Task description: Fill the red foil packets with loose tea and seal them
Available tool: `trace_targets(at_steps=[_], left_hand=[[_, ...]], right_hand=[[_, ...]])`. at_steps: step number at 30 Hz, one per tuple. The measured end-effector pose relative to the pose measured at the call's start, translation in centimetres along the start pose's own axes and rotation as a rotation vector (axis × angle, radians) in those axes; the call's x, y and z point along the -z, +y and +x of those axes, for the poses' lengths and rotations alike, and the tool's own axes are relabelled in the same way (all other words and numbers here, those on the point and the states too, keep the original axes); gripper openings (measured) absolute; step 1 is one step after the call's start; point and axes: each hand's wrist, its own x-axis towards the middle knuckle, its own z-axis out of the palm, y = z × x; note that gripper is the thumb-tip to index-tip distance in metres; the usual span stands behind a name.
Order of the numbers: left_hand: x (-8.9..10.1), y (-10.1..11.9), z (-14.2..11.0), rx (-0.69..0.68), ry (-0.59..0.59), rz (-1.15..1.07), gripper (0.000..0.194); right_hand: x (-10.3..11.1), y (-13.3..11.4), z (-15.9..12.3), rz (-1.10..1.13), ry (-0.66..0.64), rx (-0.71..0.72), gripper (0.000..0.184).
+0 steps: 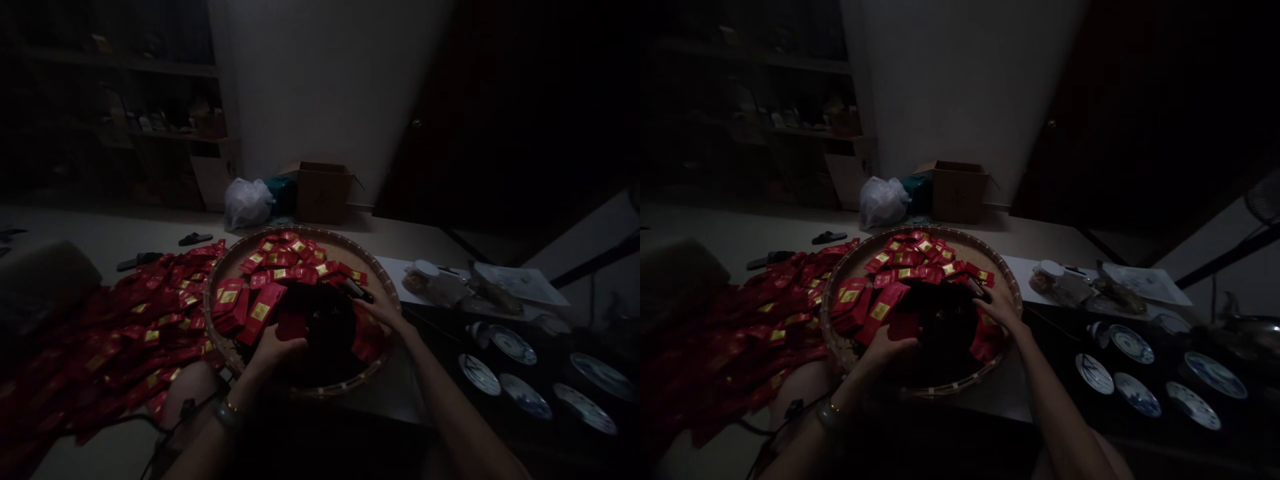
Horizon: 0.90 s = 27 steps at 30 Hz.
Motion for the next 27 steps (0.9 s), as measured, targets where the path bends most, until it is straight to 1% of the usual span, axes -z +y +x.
trace_targets(at_steps=[1,2,5,7,9,11,13,18,20,22,27], left_hand=[[-0.1,0.2,-0.1,-0.001,-0.003,0.013,0.045],[-0.2,0.3,-0.3,-0.002,-0.007,0.027,0.044],[-0.4,0.6,-0.6,-0.014,-0.012,0.065,0.044],[-0.5,0.6,-0.6,-0.009,-0.012,0.071,0.044],[-0.6,0.5,-0.6,0.002,-0.036,0.047,0.043],[-0.7,0.3,-0.6,0.013,-0.075,0.008,0.042],[-0.8,0.2,-0.7,0.012,-0.093,-0.031,0.044],[-0.8,0.1,-0.6,-0.015,-0.028,-0.034,0.048],[-0.7,0.1,-0.6,-0.019,-0.020,-0.023,0.048],[-0.7,0.1,-0.6,-0.017,-0.027,-0.026,0.047],[-0.6,0.0,-0.8,-0.001,-0.028,0.006,0.042]], right_hand=[[0.4,-1.3,-0.5,0.052,-0.052,0.003,0.048],[0.6,-2.8,-1.0,0.103,-0.115,0.039,0.051],[0.3,-7.8,-2.7,0.189,-0.301,0.222,0.053],[-0.3,-10.5,-3.4,0.161,-0.359,0.301,0.051],[-1.0,-12.3,-3.6,0.115,-0.364,0.316,0.044],[-1.4,-13.0,-3.6,0.071,-0.344,0.301,0.037],[-1.6,-13.1,-3.5,0.037,-0.325,0.290,0.034],[-1.7,-13.1,-3.6,0.007,-0.306,0.301,0.031],[-1.7,-13.1,-3.7,0.017,-0.306,0.291,0.029],[-1.6,-13.1,-3.8,0.034,-0.316,0.282,0.031],[-1.3,-12.7,-4.0,0.084,-0.318,0.269,0.042]])
